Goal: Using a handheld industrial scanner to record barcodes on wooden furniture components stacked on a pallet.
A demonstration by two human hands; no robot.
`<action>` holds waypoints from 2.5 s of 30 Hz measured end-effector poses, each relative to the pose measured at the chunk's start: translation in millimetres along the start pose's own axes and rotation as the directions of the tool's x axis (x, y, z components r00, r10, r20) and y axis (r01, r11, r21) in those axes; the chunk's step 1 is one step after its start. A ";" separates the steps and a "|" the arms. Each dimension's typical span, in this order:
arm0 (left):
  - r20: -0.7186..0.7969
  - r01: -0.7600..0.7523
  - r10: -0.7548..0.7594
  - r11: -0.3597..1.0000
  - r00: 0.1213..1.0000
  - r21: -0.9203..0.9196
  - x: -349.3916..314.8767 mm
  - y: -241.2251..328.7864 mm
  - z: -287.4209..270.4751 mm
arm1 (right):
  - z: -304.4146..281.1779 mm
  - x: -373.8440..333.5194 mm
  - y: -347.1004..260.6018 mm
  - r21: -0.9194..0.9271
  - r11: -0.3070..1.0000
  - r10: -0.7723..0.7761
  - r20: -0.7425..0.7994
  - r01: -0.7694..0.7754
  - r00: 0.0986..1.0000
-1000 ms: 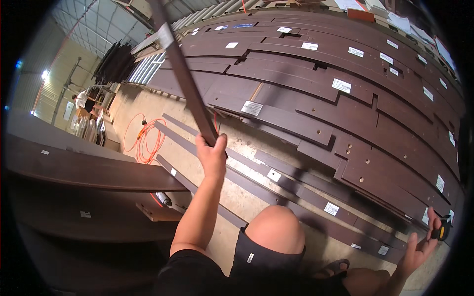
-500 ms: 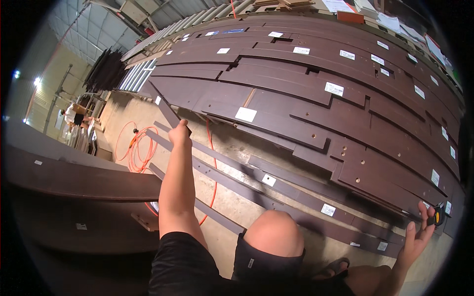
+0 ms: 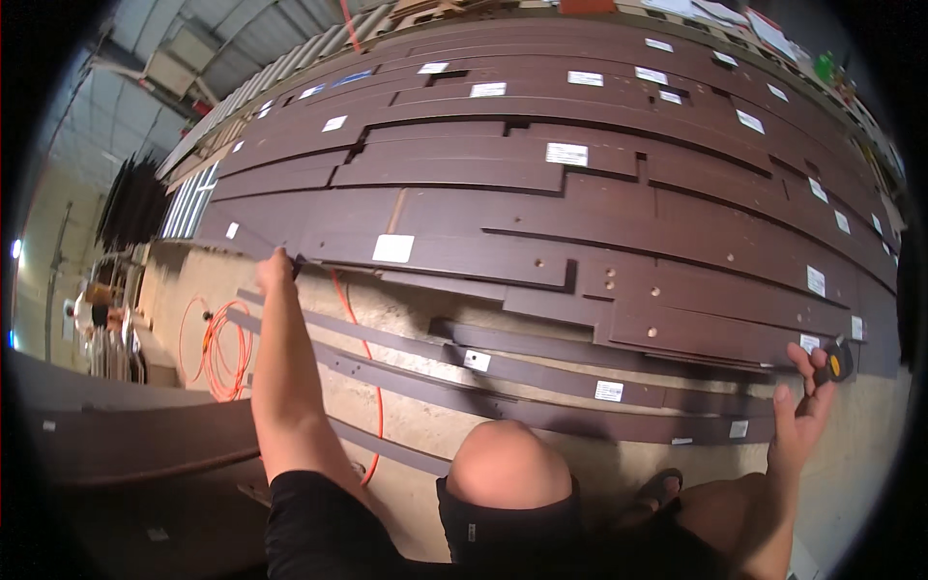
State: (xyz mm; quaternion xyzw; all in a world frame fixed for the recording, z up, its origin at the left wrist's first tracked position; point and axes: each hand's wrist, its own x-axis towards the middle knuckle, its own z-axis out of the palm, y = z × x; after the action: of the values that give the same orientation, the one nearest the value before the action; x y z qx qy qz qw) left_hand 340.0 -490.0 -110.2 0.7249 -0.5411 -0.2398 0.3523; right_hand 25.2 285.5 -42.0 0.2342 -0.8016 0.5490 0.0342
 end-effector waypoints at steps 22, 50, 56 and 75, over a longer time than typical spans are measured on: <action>0.639 -0.976 0.756 -0.213 -0.144 0.032 -193.2 153.4 84.9 | 12.4 10.8 -13.0 -0.003 0.999 0.051 0.058 -0.051 0.997; 0.734 0.287 0.066 0.941 -0.676 0.180 -468.9 143.0 -15.7 | 12.2 27.2 -52.0 0.001 0.936 -0.351 -0.016 0.351 0.936; 0.753 0.277 0.032 0.939 -0.658 0.203 -475.8 138.3 -11.7 | -6.0 28.9 -37.7 -0.104 0.928 -0.369 -0.115 0.358 0.922; 0.810 0.275 0.013 0.944 -0.586 0.183 -483.6 137.1 -14.3 | -13.2 32.9 -27.0 0.012 0.907 -0.417 -0.093 0.420 0.904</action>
State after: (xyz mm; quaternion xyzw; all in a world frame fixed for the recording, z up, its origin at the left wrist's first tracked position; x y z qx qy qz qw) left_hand 121.3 -48.1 -11.7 0.1640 -0.4263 -0.8399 -0.2932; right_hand 4.5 278.5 -3.2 0.3769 -0.7215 0.5513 0.1827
